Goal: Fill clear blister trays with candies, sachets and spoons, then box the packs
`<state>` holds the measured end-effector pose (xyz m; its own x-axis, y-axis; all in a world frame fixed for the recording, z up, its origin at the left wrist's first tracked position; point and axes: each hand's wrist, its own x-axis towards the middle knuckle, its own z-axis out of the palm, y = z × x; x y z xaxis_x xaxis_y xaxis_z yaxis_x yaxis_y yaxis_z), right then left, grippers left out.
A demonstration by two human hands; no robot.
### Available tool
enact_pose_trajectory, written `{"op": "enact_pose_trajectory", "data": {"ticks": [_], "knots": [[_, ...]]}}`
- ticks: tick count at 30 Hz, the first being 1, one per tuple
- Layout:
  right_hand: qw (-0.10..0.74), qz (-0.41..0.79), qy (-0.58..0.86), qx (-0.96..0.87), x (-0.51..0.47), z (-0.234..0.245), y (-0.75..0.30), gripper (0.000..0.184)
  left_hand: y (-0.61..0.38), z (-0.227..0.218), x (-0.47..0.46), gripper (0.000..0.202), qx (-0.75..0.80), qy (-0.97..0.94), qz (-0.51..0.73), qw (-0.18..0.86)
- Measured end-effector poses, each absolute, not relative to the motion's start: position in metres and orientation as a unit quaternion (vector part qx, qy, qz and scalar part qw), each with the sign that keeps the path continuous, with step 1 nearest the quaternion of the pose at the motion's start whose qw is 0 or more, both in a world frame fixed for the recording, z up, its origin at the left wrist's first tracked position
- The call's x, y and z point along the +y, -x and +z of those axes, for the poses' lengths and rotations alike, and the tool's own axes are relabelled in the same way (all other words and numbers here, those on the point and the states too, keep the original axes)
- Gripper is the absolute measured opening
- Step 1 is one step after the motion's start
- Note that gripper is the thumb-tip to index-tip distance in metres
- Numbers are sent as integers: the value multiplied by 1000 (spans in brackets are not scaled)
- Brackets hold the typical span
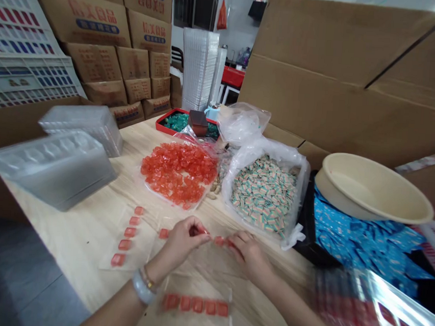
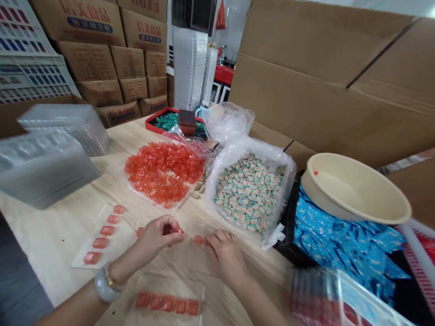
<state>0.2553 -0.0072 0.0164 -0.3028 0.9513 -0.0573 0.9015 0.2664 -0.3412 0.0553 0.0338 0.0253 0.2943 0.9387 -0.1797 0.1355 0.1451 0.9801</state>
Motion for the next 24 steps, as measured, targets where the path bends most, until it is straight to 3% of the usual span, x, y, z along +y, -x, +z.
{"op": "enact_pose_trajectory", "data": {"ticks": [4, 9, 13, 24], "knots": [[82, 174, 586, -787, 1, 15, -254, 21, -71, 14, 12, 24, 468, -486, 337, 656], [257, 396, 606, -640, 6, -3, -271, 27, -82, 4, -2, 31, 454, -439, 336, 699], [316, 499, 616, -521, 5, 2, -278, 34, -92, 6, -7, 31, 462, -444, 322, 697], [424, 554, 591, -404, -7, 37, -264, 29, -123, 32, -12, 22, 329, -192, 427, 820]]}}
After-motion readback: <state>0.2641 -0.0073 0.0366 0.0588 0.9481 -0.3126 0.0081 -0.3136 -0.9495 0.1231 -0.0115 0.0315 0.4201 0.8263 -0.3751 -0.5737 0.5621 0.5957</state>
